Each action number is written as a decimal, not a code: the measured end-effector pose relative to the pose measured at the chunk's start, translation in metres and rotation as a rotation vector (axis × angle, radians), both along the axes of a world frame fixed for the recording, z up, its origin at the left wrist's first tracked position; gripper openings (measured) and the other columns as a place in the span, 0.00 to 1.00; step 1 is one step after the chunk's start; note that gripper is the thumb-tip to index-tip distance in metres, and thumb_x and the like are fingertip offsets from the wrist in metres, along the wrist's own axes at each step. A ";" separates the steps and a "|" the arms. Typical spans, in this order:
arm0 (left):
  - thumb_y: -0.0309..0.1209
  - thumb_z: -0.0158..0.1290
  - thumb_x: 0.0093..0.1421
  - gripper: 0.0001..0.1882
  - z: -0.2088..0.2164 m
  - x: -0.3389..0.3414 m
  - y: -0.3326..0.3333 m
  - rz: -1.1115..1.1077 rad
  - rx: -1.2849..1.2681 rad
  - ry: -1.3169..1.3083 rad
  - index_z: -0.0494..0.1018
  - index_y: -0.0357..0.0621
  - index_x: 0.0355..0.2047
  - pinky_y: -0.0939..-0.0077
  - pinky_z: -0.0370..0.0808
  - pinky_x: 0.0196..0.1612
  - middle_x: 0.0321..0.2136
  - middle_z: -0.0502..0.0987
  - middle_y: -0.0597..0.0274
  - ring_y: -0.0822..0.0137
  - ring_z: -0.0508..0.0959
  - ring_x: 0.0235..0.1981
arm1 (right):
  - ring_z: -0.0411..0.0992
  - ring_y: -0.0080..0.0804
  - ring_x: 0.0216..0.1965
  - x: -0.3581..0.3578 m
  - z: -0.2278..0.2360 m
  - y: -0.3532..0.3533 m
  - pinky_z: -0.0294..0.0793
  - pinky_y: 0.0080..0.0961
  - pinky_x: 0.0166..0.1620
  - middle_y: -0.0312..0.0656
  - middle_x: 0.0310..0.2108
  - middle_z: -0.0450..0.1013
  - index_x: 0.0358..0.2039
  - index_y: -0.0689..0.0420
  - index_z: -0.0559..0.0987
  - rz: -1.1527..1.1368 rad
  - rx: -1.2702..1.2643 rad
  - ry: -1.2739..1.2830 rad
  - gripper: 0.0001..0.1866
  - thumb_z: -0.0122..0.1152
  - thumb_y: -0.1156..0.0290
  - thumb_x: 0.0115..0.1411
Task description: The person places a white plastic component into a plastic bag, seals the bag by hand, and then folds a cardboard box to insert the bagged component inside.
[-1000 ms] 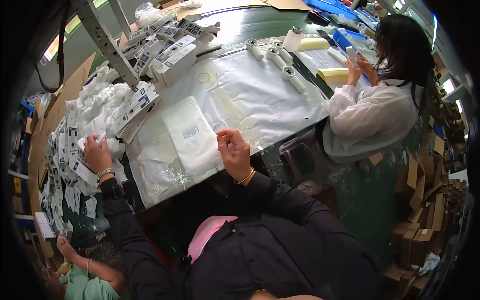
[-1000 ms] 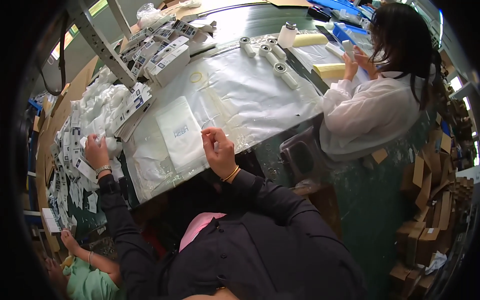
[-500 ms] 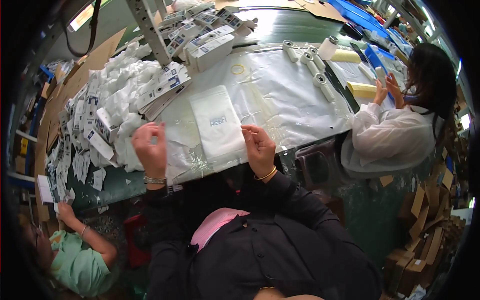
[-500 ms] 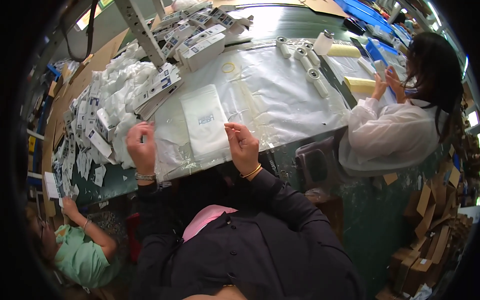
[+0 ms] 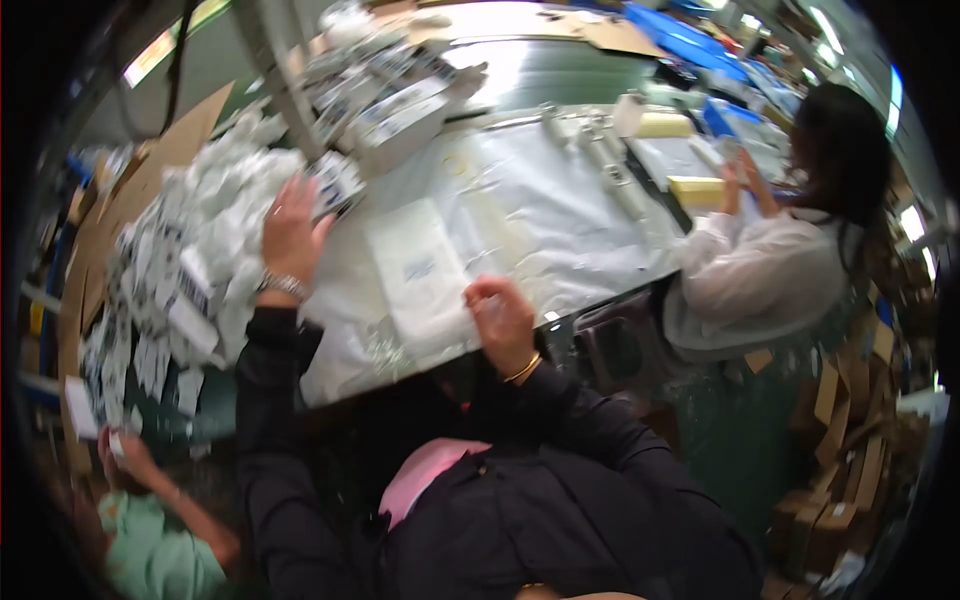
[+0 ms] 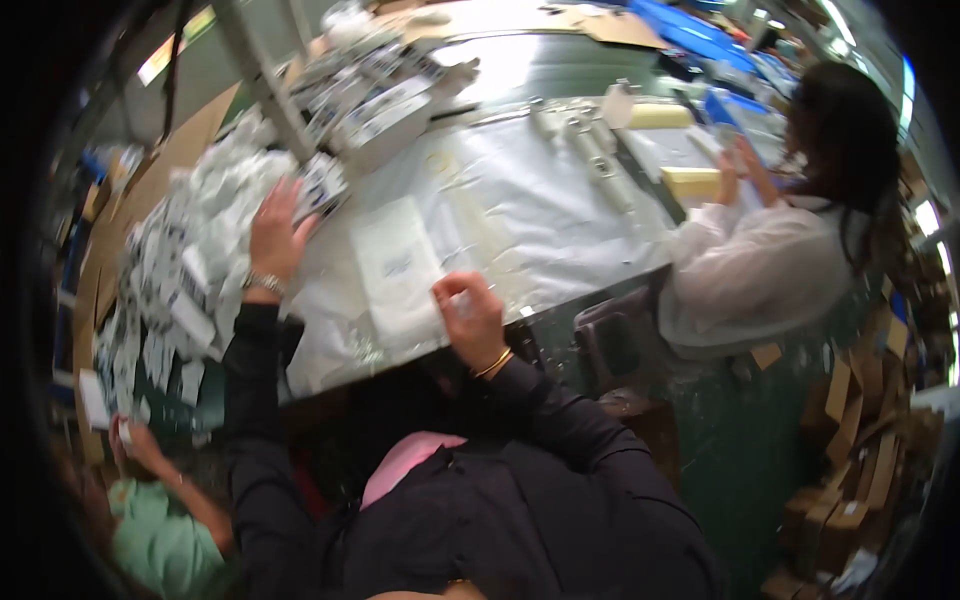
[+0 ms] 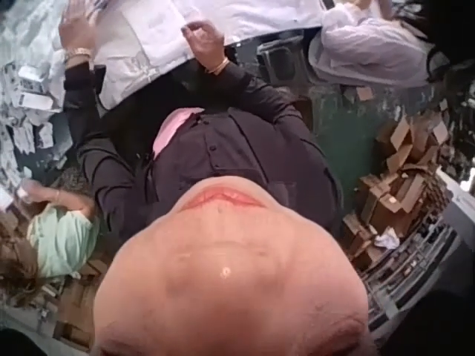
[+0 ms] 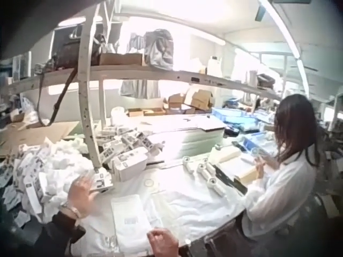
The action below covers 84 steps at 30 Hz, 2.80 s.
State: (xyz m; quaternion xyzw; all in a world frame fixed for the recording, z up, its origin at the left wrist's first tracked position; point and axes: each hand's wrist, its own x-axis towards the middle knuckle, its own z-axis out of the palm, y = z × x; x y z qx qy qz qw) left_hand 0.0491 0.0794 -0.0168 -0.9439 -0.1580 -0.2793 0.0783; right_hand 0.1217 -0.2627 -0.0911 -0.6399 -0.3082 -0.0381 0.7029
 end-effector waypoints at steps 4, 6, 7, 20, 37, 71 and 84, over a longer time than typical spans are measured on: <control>0.34 0.63 0.63 0.36 -0.044 0.011 0.038 0.119 -0.132 0.275 0.67 0.48 0.71 0.56 0.68 0.69 0.69 0.70 0.50 0.48 0.71 0.68 | 0.81 0.42 0.41 -0.001 -0.001 -0.003 0.79 0.37 0.55 0.44 0.35 0.81 0.36 0.61 0.81 -0.061 -0.046 -0.163 0.04 0.70 0.79 0.64; 0.32 0.61 0.64 0.35 -0.064 0.003 0.059 0.070 -0.128 0.160 0.67 0.49 0.72 0.54 0.69 0.68 0.68 0.72 0.56 0.52 0.73 0.67 | 0.80 0.46 0.40 -0.004 -0.005 -0.001 0.79 0.41 0.57 0.44 0.35 0.81 0.35 0.59 0.82 -0.013 0.017 -0.140 0.05 0.73 0.77 0.62; 0.32 0.61 0.64 0.35 -0.073 0.001 0.061 0.052 -0.126 0.143 0.67 0.49 0.72 0.54 0.69 0.68 0.68 0.72 0.56 0.52 0.73 0.67 | 0.80 0.46 0.40 -0.002 -0.007 0.000 0.79 0.41 0.57 0.44 0.35 0.81 0.35 0.59 0.82 -0.030 0.017 -0.158 0.05 0.73 0.77 0.62; 0.28 0.55 0.66 0.29 0.015 -0.070 -0.207 -0.457 -0.097 0.098 0.69 0.35 0.68 0.41 0.60 0.75 0.70 0.69 0.44 0.38 0.65 0.73 | 0.76 0.21 0.49 -0.005 0.064 -0.035 0.79 0.25 0.55 0.40 0.53 0.79 0.70 0.61 0.69 0.526 0.095 0.785 0.25 0.57 0.66 0.77; 0.45 0.77 0.41 0.57 0.017 -0.097 -0.216 -0.519 -0.517 0.140 0.65 0.31 0.68 0.42 0.62 0.73 0.62 0.73 0.42 0.42 0.72 0.64 | 0.75 0.21 0.57 0.012 0.079 -0.070 0.75 0.24 0.61 0.41 0.58 0.78 0.68 0.61 0.73 0.949 -0.256 0.678 0.24 0.55 0.80 0.72; 0.32 0.58 0.68 0.23 0.025 -0.083 -0.287 -0.620 -1.281 -0.521 0.66 0.35 0.59 0.67 0.76 0.55 0.59 0.76 0.45 0.62 0.79 0.51 | 0.78 0.30 0.54 -0.050 0.072 -0.081 0.83 0.32 0.57 0.44 0.53 0.78 0.60 0.67 0.75 0.484 -0.032 -0.015 0.30 0.75 0.85 0.58; 0.24 0.40 0.65 0.15 0.023 -0.085 -0.278 -0.466 -1.062 -0.678 0.77 0.33 0.41 0.67 0.76 0.52 0.45 0.85 0.42 0.58 0.81 0.46 | 0.78 0.27 0.43 -0.049 0.099 -0.076 0.79 0.21 0.43 0.44 0.50 0.77 0.56 0.66 0.78 0.658 -0.059 -0.051 0.19 0.66 0.81 0.66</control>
